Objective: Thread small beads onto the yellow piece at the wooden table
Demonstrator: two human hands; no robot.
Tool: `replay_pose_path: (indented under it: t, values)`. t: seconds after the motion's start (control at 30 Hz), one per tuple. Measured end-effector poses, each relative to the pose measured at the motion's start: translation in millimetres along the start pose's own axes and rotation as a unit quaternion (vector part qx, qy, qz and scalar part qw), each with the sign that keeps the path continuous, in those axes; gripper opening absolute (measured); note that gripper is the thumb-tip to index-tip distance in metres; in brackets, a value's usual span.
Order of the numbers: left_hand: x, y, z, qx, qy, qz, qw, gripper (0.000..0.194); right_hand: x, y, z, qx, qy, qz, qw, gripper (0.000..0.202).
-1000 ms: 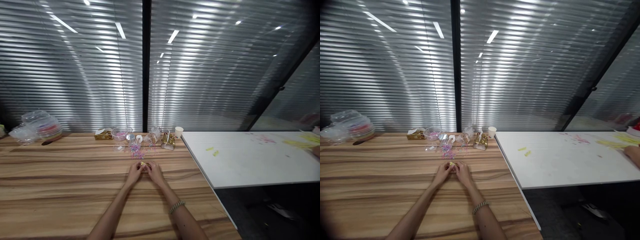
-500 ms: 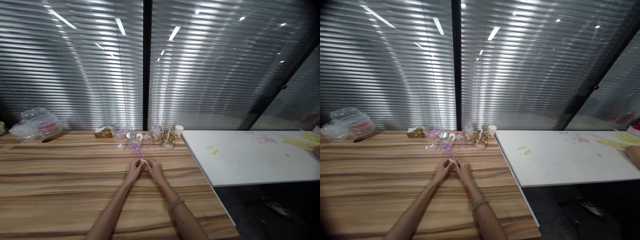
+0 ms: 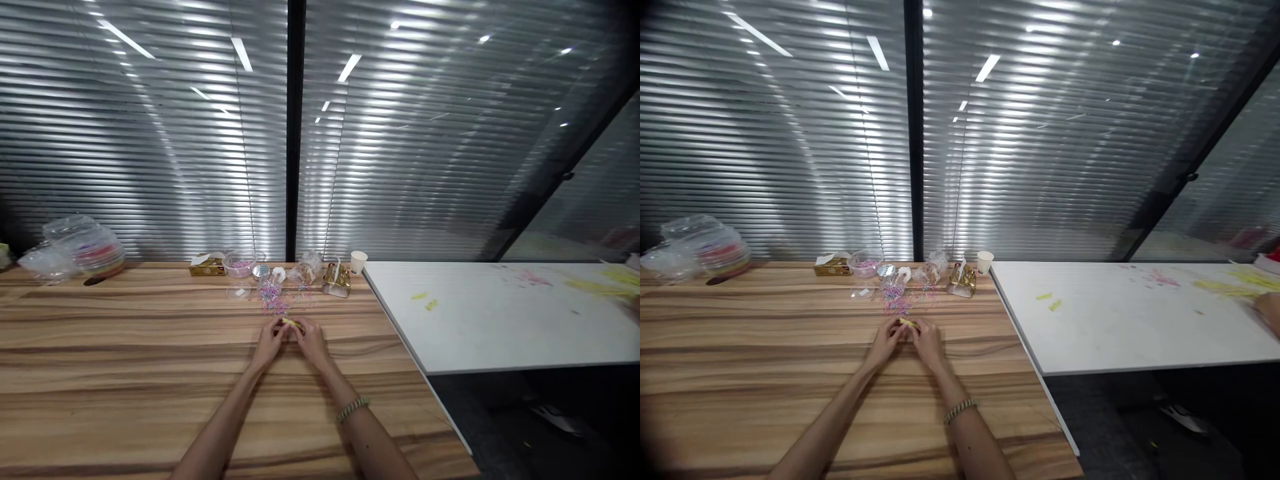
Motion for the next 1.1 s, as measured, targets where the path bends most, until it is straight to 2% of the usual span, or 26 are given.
replay_pose_path:
  t: [0.17,0.3,0.63,1.1]
  values:
    - [5.0,2,0,-0.002,0.010,-0.027,1.000,0.031,0,0,1,-0.001,0.003,0.001,1.000,0.018]
    - [2.8,3,1,0.001,0.001,-0.012,1.000,0.029,-2,0,-1,-0.002,-0.006,0.008,1.000,0.019]
    - [3.0,4,29,0.046,-0.073,-0.036,0.996,0.041,-1,0,0,-0.006,-0.015,0.007,1.000,0.021]
    - [1.4,3,26,0.057,-0.022,-0.027,0.998,0.042,-3,-1,3,0.009,-0.022,0.017,1.000,0.025]
Point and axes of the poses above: each hand's wrist, its own y-axis towards the middle knuckle, its own x-axis out of the back of the hand, z = x × y, the point moved 7 cm from there along y, towards the middle knuckle, and after that the axes turned 1 degree about -x, right-handed, at the moved point
